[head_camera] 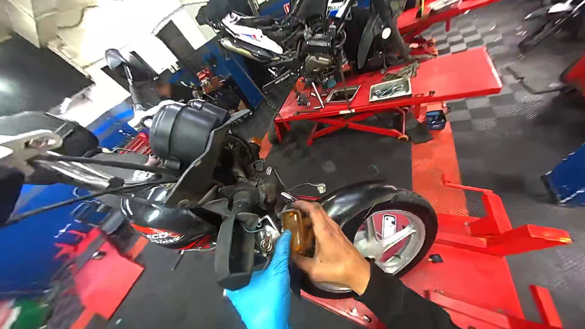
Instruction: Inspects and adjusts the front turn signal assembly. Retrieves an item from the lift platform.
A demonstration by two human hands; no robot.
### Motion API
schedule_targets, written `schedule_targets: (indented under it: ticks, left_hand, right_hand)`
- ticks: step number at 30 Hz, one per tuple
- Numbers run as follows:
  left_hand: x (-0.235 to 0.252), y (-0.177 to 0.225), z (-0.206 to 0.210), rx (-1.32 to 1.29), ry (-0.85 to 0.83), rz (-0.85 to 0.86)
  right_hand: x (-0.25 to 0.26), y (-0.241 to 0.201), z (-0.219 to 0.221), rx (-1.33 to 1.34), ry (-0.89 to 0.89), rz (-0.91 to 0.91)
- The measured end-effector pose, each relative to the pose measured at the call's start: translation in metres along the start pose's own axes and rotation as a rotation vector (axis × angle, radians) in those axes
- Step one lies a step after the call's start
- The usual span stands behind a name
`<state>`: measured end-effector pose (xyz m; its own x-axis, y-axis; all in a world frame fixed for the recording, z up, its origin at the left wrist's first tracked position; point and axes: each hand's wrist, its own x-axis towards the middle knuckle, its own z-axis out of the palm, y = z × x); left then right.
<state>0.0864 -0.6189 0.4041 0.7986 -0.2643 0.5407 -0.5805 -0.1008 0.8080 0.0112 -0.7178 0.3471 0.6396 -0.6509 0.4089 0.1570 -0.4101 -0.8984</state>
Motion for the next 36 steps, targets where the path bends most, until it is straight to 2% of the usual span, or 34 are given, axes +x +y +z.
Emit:
schedule_targets:
  ticks: [6,9,13,18,22,24,36]
  left_hand:
    - [0.001,0.010,0.007,0.089,-0.015,0.123]
    - [0.002,0.009,-0.002,0.057,-0.112,0.077]
    - [0.002,0.010,-0.011,-0.015,-0.136,0.029]
    - [-0.003,0.012,-0.004,-0.091,-0.089,0.030]
    - [-0.003,0.012,-0.004,-0.170,-0.137,0.033]
    - [-0.004,0.008,-0.010,-0.188,-0.194,-0.021]
    - [-0.010,0.011,-0.019,-0.334,-0.214,-0.161]
  right_hand:
    - [0.026,0.009,0.007,0.107,-0.116,-0.197]
    - [0.030,0.013,0.007,0.149,-0.135,-0.297]
    - [0.027,0.019,0.010,0.184,-0.083,-0.387]
    - [0.014,0.016,0.014,0.216,0.016,-0.392]
    - [0.006,0.014,0.016,0.213,0.083,-0.406]
    - [0.003,0.014,0.018,0.180,0.128,-0.422]
    - [-0.012,0.006,0.022,0.172,0.258,-0.427]
